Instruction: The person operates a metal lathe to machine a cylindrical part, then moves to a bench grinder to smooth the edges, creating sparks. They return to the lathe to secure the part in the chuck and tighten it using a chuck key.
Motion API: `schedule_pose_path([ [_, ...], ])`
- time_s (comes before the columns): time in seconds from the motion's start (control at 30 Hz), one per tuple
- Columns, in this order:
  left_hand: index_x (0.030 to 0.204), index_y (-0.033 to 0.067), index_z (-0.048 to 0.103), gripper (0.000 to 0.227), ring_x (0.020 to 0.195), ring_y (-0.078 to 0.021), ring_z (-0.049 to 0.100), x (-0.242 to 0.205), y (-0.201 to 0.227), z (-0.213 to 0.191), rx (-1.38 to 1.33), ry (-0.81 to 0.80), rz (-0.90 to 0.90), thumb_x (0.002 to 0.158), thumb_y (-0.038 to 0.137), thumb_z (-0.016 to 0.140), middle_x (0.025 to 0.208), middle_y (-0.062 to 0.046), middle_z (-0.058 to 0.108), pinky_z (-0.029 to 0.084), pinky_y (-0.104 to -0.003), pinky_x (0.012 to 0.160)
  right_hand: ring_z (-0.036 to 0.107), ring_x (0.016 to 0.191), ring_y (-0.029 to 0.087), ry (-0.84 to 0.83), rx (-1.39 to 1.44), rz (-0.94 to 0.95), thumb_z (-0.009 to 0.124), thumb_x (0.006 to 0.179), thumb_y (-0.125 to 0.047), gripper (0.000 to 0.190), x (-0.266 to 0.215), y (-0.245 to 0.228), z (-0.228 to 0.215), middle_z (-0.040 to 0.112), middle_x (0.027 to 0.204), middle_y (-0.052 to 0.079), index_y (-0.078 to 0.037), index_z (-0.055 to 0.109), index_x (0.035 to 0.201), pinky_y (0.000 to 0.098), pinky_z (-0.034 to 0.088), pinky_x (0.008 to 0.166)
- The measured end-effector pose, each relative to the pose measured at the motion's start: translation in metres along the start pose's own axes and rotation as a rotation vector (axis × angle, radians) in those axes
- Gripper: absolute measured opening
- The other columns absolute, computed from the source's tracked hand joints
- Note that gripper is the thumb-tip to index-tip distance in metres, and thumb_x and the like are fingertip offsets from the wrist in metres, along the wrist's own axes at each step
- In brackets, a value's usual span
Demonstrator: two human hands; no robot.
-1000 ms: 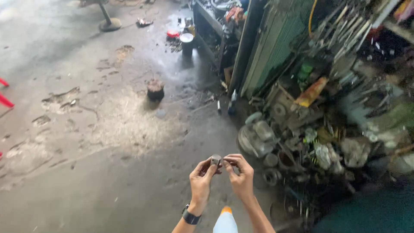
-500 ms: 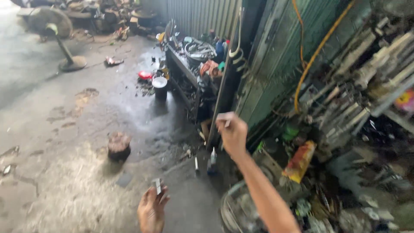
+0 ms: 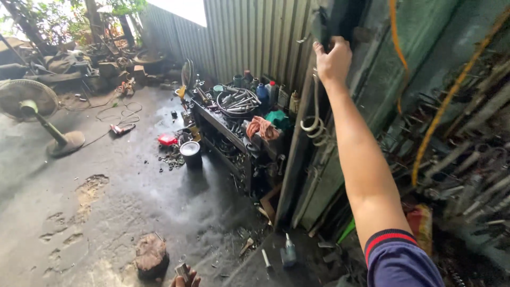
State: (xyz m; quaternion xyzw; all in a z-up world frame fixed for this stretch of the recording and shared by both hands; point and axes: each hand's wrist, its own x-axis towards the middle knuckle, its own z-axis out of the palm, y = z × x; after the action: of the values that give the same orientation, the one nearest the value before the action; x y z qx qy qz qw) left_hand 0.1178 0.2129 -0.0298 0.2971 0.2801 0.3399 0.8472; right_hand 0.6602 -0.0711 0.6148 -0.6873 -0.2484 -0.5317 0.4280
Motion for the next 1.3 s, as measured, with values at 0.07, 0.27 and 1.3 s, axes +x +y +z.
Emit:
schedule_pose_path([
  [0.07,0.133,0.0015,0.059,0.041,0.102,-0.0338,0.070,0.023,0.005,0.005,0.000,0.010,0.001,0.103,0.029,0.054,0.127,-0.019,0.066,0.060,-0.051,0.080,0.065,0.077,0.036,-0.034,-0.099,0.045,0.091,0.084,-0.029,0.038,0.005,0.016,0.019,0.067,0.086,0.018,0.003,0.070,0.090,0.0461,0.051,0.068],
  [0.27,0.138,0.0003,0.059,0.045,0.102,-0.0310,0.069,0.030,-0.007,0.021,-0.011,0.094,-0.014,0.107,0.032,0.052,0.129,-0.018,0.067,0.059,-0.045,0.081,0.053,0.084,0.027,-0.052,0.326,-0.151,0.079,0.106,-0.021,0.039,0.020,-0.018,-0.008,0.048,0.088,0.009,-0.001,0.053,0.086,0.0456,0.044,0.076],
  [1.3,0.124,-0.0073,0.061,0.036,0.099,-0.0211,0.071,-0.039,0.093,0.253,-0.142,-0.124,0.310,0.094,0.009,0.074,0.113,-0.016,0.072,0.059,-0.036,0.092,0.044,0.048,0.010,-1.585,0.456,0.574,0.069,0.094,-0.018,0.018,-0.371,-0.188,-0.140,0.048,0.053,0.005,-0.005,0.075,0.105,0.0337,0.041,0.045],
])
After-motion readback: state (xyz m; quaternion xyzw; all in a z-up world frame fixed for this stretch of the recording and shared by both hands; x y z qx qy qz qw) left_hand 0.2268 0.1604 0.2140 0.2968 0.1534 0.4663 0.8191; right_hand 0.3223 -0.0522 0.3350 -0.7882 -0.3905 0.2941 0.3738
